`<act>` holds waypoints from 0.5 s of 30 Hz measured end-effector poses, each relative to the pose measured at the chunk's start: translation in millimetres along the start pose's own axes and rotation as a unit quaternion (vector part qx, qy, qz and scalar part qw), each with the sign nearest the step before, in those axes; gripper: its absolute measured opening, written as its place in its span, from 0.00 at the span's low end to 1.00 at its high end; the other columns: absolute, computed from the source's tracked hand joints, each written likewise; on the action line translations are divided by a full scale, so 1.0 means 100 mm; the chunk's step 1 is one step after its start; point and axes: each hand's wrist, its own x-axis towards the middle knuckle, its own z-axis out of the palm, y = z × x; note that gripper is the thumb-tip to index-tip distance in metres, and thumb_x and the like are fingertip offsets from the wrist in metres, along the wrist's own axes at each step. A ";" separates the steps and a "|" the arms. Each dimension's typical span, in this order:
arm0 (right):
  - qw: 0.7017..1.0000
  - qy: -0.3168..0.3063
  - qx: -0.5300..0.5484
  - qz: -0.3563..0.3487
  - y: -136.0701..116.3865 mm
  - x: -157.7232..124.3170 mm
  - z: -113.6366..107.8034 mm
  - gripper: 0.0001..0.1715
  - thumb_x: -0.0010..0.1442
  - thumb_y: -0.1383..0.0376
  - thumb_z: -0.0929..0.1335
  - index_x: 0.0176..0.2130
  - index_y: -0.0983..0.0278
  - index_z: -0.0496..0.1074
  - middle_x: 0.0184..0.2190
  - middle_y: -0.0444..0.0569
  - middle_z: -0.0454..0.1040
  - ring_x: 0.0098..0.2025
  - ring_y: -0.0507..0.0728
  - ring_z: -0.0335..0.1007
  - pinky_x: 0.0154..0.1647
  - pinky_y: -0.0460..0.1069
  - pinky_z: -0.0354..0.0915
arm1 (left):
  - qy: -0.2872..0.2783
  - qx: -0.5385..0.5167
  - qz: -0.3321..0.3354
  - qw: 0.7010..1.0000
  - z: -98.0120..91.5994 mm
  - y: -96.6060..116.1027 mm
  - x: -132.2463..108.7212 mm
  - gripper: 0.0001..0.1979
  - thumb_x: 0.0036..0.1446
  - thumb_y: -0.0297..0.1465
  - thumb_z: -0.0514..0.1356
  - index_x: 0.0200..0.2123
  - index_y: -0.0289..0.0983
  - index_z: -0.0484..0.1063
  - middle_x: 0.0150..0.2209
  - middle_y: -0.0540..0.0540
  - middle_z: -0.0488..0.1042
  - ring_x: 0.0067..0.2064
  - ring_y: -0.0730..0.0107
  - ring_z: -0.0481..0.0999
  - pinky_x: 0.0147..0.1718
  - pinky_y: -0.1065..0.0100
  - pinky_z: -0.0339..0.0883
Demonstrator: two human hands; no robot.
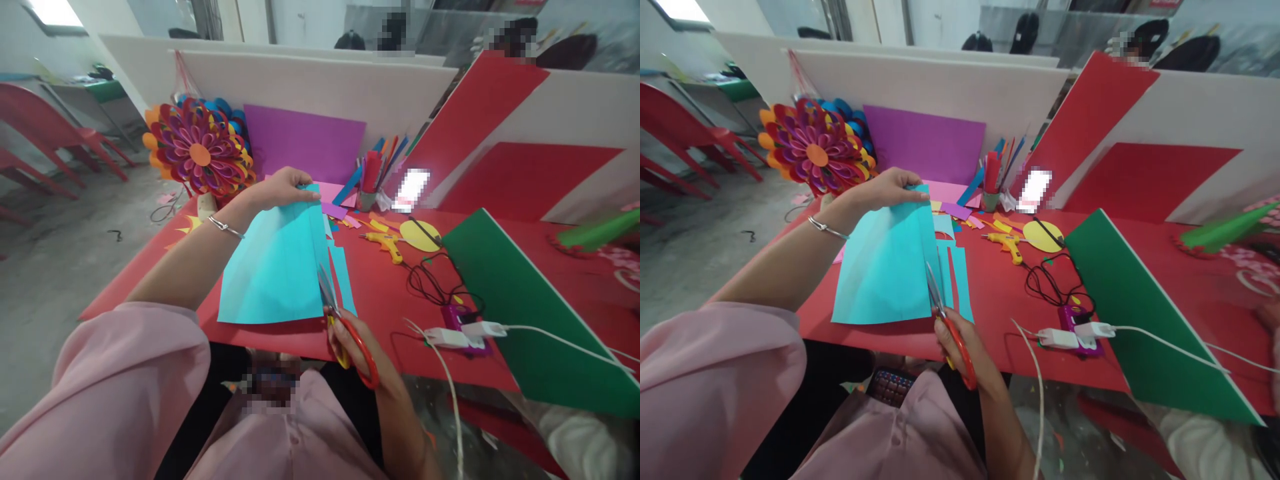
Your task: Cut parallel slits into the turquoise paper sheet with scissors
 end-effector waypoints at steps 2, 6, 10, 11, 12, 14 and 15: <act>1.000 -0.026 -0.005 -0.008 -0.04 0.01 0.00 0.28 0.71 0.39 0.65 0.42 0.60 0.71 0.27 0.43 0.68 0.24 0.52 0.64 0.23 0.47 0.60 | -0.016 -0.028 -0.004 0.999 -0.03 -0.01 -0.02 0.10 0.57 0.36 0.71 0.29 0.37 0.77 0.25 0.50 0.71 0.25 0.75 0.64 0.25 0.67 0.51; 0.998 -0.056 0.020 -0.007 -0.12 0.04 0.03 0.25 0.71 0.42 0.66 0.36 0.59 0.68 0.26 0.43 0.69 0.24 0.53 0.64 0.25 0.48 0.60 | -0.056 -0.091 -0.016 0.994 -0.06 0.00 -0.07 0.10 0.58 0.36 0.71 0.32 0.36 0.78 0.29 0.47 0.77 0.27 0.74 0.71 0.27 0.68 0.58; 0.998 -0.033 0.045 0.023 -0.08 0.08 0.05 0.14 0.64 0.53 0.71 0.37 0.57 0.65 0.23 0.40 0.68 0.22 0.53 0.63 0.24 0.49 0.58 | -0.051 -0.082 -0.023 0.995 -0.05 0.01 -0.07 0.10 0.58 0.36 0.71 0.32 0.36 0.78 0.28 0.47 0.78 0.27 0.74 0.71 0.27 0.69 0.59; 0.998 -0.025 0.046 0.026 -0.07 0.08 0.06 0.12 0.63 0.55 0.71 0.37 0.57 0.65 0.22 0.40 0.68 0.21 0.53 0.62 0.23 0.49 0.58 | -0.046 -0.072 -0.024 0.996 -0.04 0.01 -0.06 0.10 0.58 0.36 0.71 0.32 0.36 0.78 0.28 0.48 0.77 0.27 0.74 0.71 0.27 0.69 0.58; 0.999 -0.018 0.043 0.026 -0.05 0.08 0.05 0.11 0.62 0.57 0.70 0.38 0.57 0.65 0.22 0.39 0.67 0.21 0.53 0.62 0.23 0.48 0.58 | -0.043 -0.060 -0.026 0.997 -0.03 0.01 -0.05 0.10 0.59 0.36 0.71 0.31 0.36 0.78 0.27 0.48 0.76 0.26 0.74 0.70 0.27 0.69 0.57; 0.999 -0.007 0.028 0.021 -0.04 0.08 0.05 0.10 0.61 0.59 0.70 0.38 0.57 0.65 0.21 0.38 0.66 0.21 0.53 0.61 0.23 0.48 0.57 | -0.041 -0.035 -0.027 0.998 -0.02 0.01 -0.03 0.10 0.59 0.36 0.71 0.30 0.36 0.78 0.25 0.50 0.74 0.26 0.75 0.68 0.26 0.68 0.55; 1.000 -0.003 0.022 0.018 -0.04 0.07 0.05 0.10 0.60 0.59 0.70 0.38 0.57 0.65 0.21 0.38 0.65 0.22 0.53 0.61 0.23 0.48 0.56 | -0.042 -0.025 -0.022 0.999 -0.02 0.01 -0.02 0.11 0.59 0.36 0.71 0.30 0.36 0.78 0.24 0.51 0.72 0.25 0.75 0.66 0.26 0.68 0.54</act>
